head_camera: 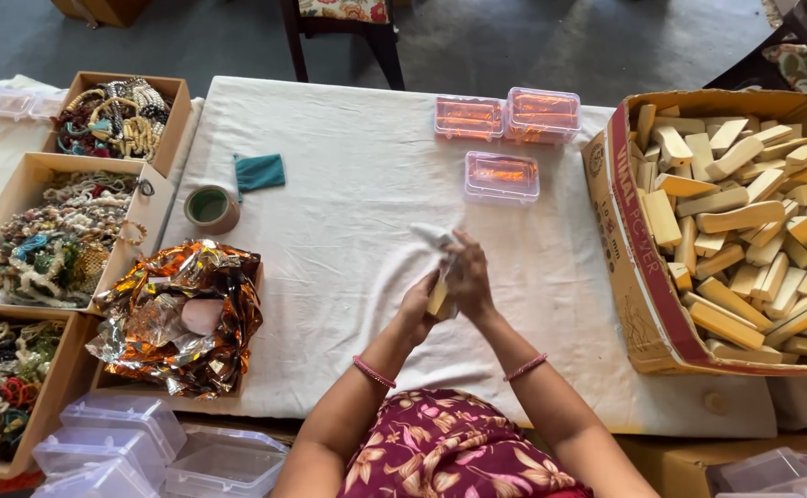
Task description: The person sits and cleans a small rectangular wooden block using a white cloth. They hold the block in their left hand and wipe its surfaces with their right hand, turning the block to clean different sides. The person continues this wiping motion throughout the video.
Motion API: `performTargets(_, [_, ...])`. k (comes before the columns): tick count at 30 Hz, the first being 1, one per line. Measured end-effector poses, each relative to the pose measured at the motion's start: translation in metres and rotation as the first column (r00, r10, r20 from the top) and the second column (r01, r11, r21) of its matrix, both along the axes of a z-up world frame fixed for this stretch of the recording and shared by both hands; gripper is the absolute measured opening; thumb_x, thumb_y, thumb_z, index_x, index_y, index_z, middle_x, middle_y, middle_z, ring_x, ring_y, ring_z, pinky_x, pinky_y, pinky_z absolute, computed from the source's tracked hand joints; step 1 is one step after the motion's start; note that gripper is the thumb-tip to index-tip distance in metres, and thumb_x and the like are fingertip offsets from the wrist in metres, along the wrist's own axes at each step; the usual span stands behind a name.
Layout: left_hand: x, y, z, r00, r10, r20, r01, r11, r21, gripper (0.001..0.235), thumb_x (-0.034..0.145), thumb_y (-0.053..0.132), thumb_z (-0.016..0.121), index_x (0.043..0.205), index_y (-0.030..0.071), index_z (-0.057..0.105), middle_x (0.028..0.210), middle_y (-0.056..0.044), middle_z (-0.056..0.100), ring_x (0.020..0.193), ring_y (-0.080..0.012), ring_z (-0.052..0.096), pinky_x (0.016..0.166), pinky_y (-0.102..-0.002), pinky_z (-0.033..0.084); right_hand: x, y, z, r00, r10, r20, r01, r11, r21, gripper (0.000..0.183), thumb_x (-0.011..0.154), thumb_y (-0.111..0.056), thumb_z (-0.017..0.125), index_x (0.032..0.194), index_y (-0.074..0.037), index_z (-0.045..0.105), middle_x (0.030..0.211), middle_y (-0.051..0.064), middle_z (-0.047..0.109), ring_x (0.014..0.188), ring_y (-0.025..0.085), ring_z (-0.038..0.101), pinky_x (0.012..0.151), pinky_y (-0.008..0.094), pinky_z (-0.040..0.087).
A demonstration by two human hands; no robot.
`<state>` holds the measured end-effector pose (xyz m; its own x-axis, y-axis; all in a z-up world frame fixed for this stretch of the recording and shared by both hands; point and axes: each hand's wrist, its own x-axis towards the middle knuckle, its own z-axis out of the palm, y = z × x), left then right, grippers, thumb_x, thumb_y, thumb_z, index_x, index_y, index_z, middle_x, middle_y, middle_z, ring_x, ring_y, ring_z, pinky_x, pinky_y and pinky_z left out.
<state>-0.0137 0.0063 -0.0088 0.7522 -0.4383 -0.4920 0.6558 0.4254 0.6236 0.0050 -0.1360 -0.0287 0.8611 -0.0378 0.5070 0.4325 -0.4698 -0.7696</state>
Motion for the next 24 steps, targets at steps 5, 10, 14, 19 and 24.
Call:
performTargets(5, [0.001,0.000,-0.005,0.993,0.034,-0.110,-0.039,0.998,-0.045,0.044,0.108,0.038,0.037,0.138,0.013,0.057,0.117,-0.006,0.067,0.091,-0.0157,0.069,0.071,-0.033,0.057,-0.036,0.031,0.048,0.995,0.007,-0.104,0.007,0.992,0.129,0.043,0.103,-0.035,0.056,0.139,-0.013,0.051,0.149,0.008,0.047,0.133,0.031,0.050,0.114,0.051,0.040])
performTargets(10, [0.001,0.002,0.004,0.973,0.156,-0.169,-0.193,0.952,-0.237,0.049,0.110,0.037,0.030,0.141,0.007,0.054,0.125,-0.009,0.069,0.101,-0.0183,0.073,0.084,-0.032,0.063,-0.044,0.035,0.066,0.956,-0.100,0.276,0.234,0.828,-0.510,0.040,0.093,-0.029,0.060,0.129,-0.012,0.062,0.146,0.013,0.047,0.132,0.043,0.046,0.107,0.051,0.039])
performTargets(14, [0.002,0.011,-0.013,0.994,-0.101,0.046,0.096,0.991,0.095,0.044,0.106,0.036,0.044,0.141,0.012,0.057,0.113,-0.009,0.068,0.088,-0.0156,0.068,0.067,-0.032,0.057,-0.013,-0.005,0.013,0.961,-0.018,-0.275,0.073,0.978,0.193,0.029,0.098,-0.024,0.067,0.121,-0.007,0.066,0.121,0.008,0.063,0.106,0.024,0.062,0.087,0.036,0.054])
performTargets(19, [0.022,0.016,-0.030,0.970,-0.047,0.238,-0.009,0.974,0.228,0.043,0.099,0.027,0.066,0.135,0.004,0.061,0.115,-0.011,0.070,0.091,-0.0146,0.069,0.068,-0.029,0.056,-0.028,0.006,0.028,0.914,0.169,-0.369,0.075,0.823,0.564,0.020,0.095,-0.021,0.076,0.107,-0.006,0.069,0.099,0.002,0.069,0.088,0.016,0.068,0.072,0.030,0.058])
performTargets(24, [0.028,0.007,-0.073,0.891,0.430,-0.144,-0.453,0.857,-0.246,0.047,0.096,0.025,0.060,0.138,0.006,0.058,0.119,-0.012,0.068,0.098,-0.0210,0.072,0.082,-0.031,0.063,-0.052,0.046,0.047,0.984,0.159,0.078,-0.138,0.966,-0.217,0.033,0.100,-0.040,0.064,0.119,-0.014,0.069,0.125,0.008,0.066,0.123,0.027,0.058,0.105,0.043,0.047])
